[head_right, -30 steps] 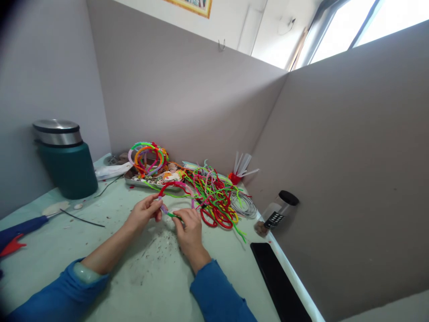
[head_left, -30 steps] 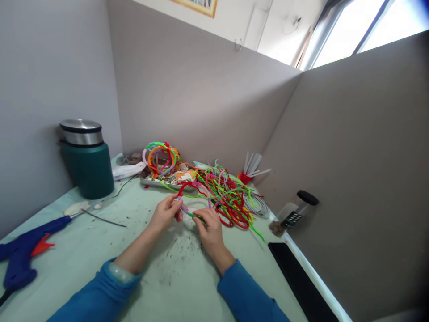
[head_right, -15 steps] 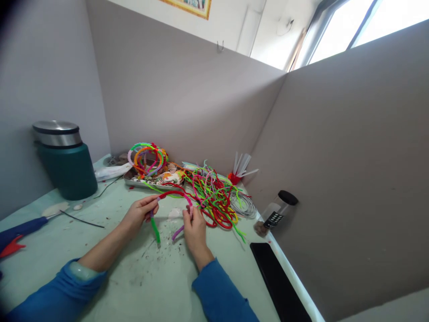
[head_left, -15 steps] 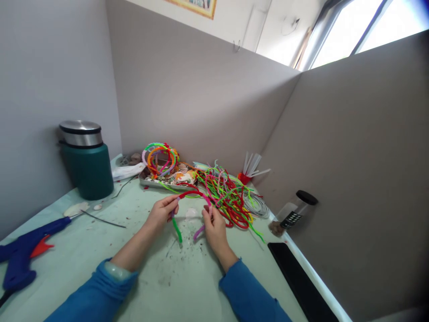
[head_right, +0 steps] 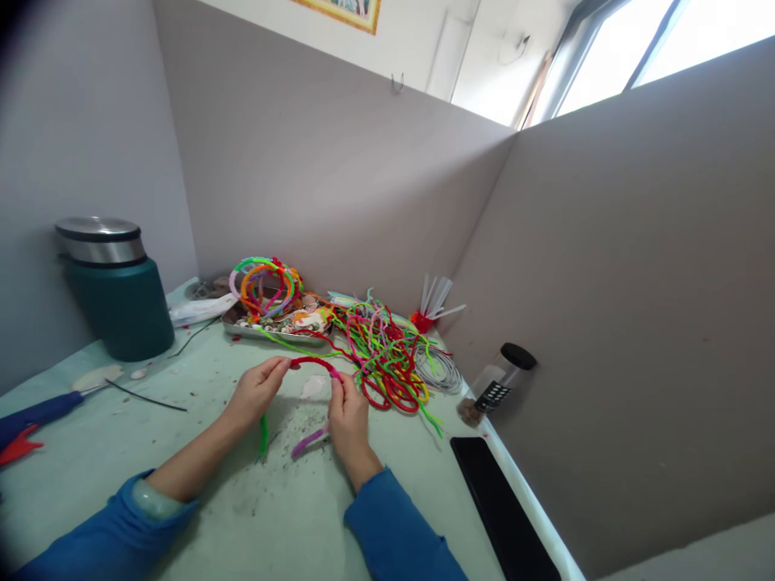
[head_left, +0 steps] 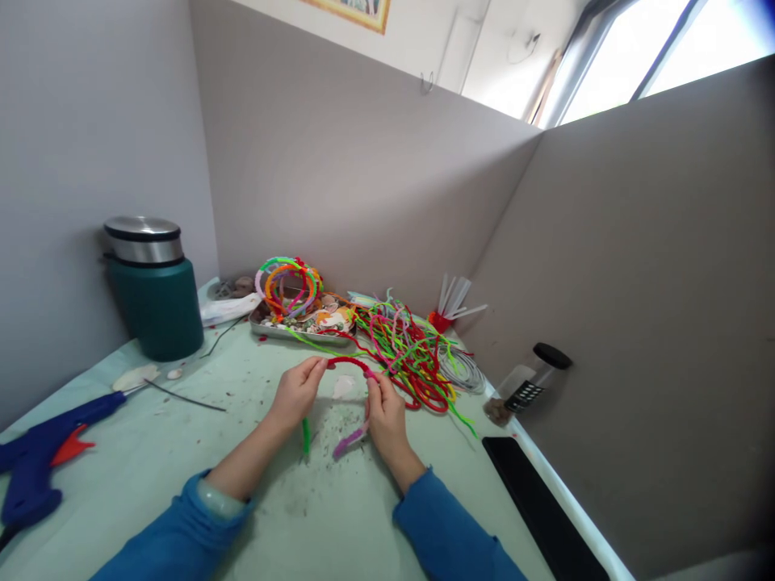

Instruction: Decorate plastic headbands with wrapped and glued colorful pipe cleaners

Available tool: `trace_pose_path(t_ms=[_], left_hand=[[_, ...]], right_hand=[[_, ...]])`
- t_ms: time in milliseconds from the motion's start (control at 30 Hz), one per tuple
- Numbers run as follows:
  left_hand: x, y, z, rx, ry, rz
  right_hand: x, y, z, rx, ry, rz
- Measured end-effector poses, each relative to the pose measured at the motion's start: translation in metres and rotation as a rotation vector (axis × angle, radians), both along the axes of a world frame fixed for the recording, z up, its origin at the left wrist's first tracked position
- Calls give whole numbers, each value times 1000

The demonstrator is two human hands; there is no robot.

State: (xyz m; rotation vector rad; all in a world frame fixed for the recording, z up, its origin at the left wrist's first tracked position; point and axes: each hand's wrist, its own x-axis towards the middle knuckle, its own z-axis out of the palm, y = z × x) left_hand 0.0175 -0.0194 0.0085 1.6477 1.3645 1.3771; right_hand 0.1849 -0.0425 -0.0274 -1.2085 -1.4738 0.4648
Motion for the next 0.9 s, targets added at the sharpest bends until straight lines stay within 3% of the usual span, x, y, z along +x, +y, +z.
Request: trace_pose_path(t_ms=[133, 267, 567, 800, 900], left_hand=[[2, 1, -3, -120, -85, -81], [9, 3, -12, -275, -192, -185], [9, 8, -24, -200, -84, -90], [9, 8, -23, -271, -91, -141], [10, 6, -21, -339, -161, -197]], right_hand=[[0, 0, 1, 54, -27, -23], [0, 1, 0, -34, -41, 6], [-3, 2, -3, -28, -27, 29], [-3, 2, -4, -27, 7, 33], [-1, 6, -5, -168, 184, 101]])
